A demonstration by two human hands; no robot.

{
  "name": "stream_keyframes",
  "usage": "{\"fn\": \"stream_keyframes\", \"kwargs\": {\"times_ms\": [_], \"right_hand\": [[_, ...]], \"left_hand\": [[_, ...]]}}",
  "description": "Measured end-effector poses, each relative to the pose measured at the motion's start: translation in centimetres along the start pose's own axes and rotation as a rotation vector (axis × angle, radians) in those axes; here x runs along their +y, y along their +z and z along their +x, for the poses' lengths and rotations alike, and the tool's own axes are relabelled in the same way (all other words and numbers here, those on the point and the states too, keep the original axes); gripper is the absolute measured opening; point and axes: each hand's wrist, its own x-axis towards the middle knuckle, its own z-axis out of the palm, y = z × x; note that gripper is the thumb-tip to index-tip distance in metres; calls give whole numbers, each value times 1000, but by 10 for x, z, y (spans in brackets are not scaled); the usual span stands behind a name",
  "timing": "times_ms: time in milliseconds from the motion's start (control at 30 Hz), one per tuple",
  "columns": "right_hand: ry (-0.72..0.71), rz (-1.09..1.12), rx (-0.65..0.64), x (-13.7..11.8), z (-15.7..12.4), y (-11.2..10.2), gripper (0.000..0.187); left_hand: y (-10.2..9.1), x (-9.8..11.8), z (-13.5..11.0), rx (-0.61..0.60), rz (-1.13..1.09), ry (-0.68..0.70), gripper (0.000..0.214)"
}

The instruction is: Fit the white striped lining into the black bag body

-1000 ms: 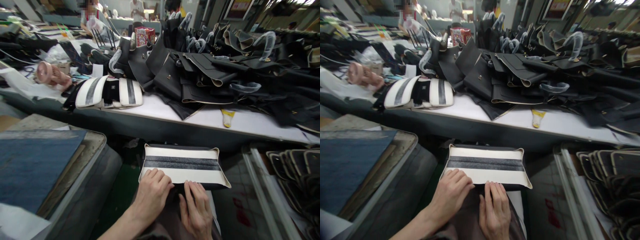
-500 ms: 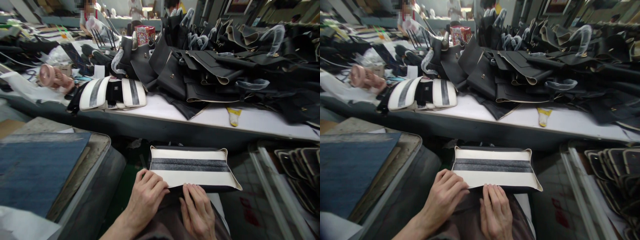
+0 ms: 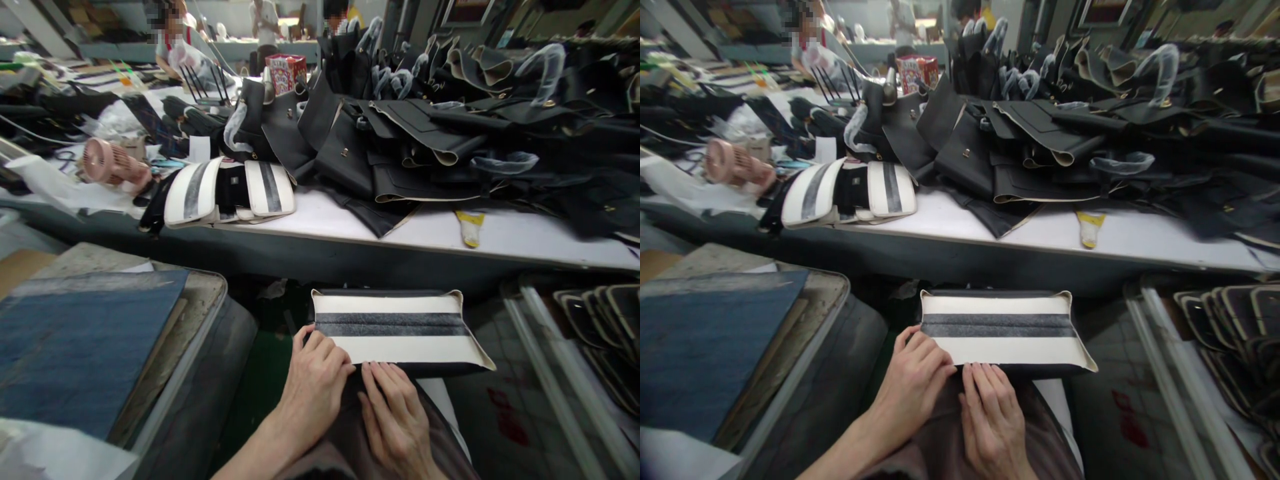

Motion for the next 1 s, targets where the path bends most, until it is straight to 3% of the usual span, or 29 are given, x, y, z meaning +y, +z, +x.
{"fn": "stream_keyframes", "kwargs": {"times_ms": [167, 267, 533, 633, 733, 867, 1000], "right_hand": [[0, -39, -51, -3, 0, 1, 48], [4, -51, -70, -4, -2, 0, 51], [19, -24, -58, -6, -2, -3, 53], [-43, 34, -75, -7, -2, -3, 51], [-97, 46, -127, -10, 0, -1, 50], [-63, -27, -148, -15, 6, 2, 43], [-13, -43, -147, -18, 13, 4, 40]], "left_hand": [[5, -9, -11, 96, -108, 8, 9], [1, -24, -22, 158, -173, 26, 25], [-5, -48, -31, 100, -164, 183, 7], [-4, -51, -27, 58, -222, 186, 7], [-5, -48, -24, 40, -315, 115, 8], [-2, -38, -22, 33, -387, -51, 10], [7, -27, -22, 106, -410, -152, 10]]}}
